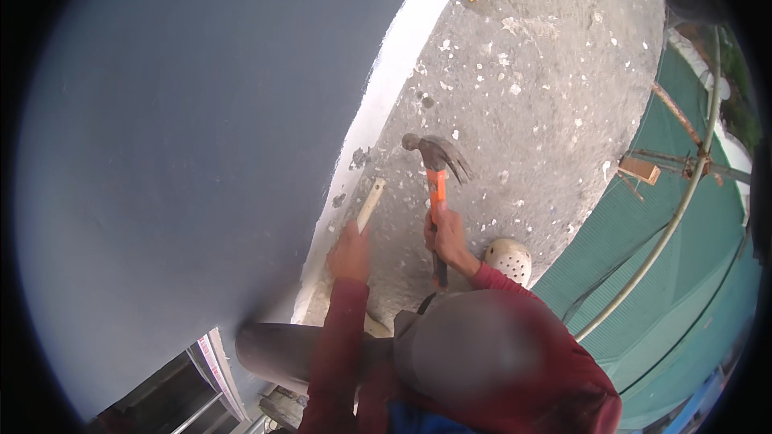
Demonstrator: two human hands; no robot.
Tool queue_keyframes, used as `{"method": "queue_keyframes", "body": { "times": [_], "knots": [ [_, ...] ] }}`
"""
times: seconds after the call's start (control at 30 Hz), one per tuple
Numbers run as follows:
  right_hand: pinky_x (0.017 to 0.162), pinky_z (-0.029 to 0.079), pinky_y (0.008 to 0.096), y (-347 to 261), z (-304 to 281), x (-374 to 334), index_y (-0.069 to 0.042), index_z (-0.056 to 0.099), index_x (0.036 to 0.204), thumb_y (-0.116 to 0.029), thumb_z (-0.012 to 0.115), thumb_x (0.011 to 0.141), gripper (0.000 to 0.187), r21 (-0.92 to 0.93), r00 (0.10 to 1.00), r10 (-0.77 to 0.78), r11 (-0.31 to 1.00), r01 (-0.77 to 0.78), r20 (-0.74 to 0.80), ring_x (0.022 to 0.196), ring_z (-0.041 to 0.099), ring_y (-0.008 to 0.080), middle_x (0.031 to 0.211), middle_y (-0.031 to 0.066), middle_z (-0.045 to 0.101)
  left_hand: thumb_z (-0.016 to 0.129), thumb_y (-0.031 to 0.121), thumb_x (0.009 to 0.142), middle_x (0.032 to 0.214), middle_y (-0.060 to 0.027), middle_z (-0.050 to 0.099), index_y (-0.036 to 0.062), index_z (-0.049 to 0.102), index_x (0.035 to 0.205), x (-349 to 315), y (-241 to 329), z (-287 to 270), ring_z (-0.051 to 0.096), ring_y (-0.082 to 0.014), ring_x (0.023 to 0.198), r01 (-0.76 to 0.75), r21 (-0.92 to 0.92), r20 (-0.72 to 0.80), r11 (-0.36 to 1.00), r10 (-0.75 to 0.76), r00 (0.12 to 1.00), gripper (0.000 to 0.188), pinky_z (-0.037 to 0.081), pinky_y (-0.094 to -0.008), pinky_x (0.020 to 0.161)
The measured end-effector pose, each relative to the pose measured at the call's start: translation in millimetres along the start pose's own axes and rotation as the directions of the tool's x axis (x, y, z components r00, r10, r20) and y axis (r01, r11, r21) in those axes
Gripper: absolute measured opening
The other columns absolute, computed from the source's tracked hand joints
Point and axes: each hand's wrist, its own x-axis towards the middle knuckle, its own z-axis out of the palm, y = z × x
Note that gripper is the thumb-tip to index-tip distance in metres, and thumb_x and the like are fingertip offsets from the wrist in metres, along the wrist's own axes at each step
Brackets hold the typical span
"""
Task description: The person uses a hammer and chisel to chip away at a concrete ledge, repeatedly striking the chisel to remove small pieces of material. The person works along the edge of the ledge, gradually clearing debris.
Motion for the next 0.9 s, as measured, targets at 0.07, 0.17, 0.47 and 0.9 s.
{"method": "queue_keyframes", "body": {
  "times": [0.07,0.17,0.47,0.9],
  "knots": [
    [0.039,0.034,0.0275,-0.7,0.3,0.2,-0.007,0.047,0.070,-0.063,0.031,0.103,0.067,-0.012,0.999,0.041,0.999,-0.041,0.018,0.041,0.042,0.0104,0.052,0.0006,0.044,0.051,0.041,0.100,0.098,-0.0130,0.069,0.0095,0.051,0.107,11.6,6.6,0.4,0.068,-0.0407,0.081,-0.047,0.006,-0.141,0.999,0.048,0.989,0.032,0.052,-0.0528,0.072],
    [0.039,0.033,0.0277,6.4,-3.5,4.5,-0.007,0.048,0.071,-0.063,0.031,0.103,0.066,-0.295,0.965,-0.258,0.919,0.260,0.047,0.041,0.042,0.0103,0.052,0.0003,0.043,0.051,0.039,0.101,0.100,-0.0146,0.069,0.0088,0.050,0.108,19.6,11.4,2.0,0.068,-0.0411,0.085,-0.025,0.042,-0.078,0.999,0.028,0.997,0.032,0.052,-0.0528,0.073],
    [0.039,0.033,0.0272,24.5,-10.2,9.1,-0.007,0.047,0.072,-0.063,0.031,0.103,0.066,-0.256,0.968,-0.250,0.934,0.249,0.030,0.042,0.042,0.0100,0.054,0.0006,0.044,0.052,0.040,0.100,0.092,-0.0164,0.069,0.0091,0.051,0.102,23.7,6.3,1.6,0.068,-0.0403,0.076,-0.105,0.020,-0.186,0.994,0.107,0.977,0.031,0.051,-0.0530,0.067],
    [0.040,0.032,0.0279,25.2,8.3,-13.8,-0.007,0.050,0.077,-0.070,0.034,0.098,0.069,0.119,0.965,-0.258,0.958,0.262,-0.053,0.044,0.042,0.0103,0.055,0.0006,0.045,0.055,0.039,0.099,0.086,-0.0108,0.066,0.0105,0.052,0.098,44.2,22.7,-18.4,0.067,-0.0328,0.066,-0.186,0.162,-0.279,0.969,0.226,0.933,0.028,0.052,-0.0466,0.057]
  ]
}}
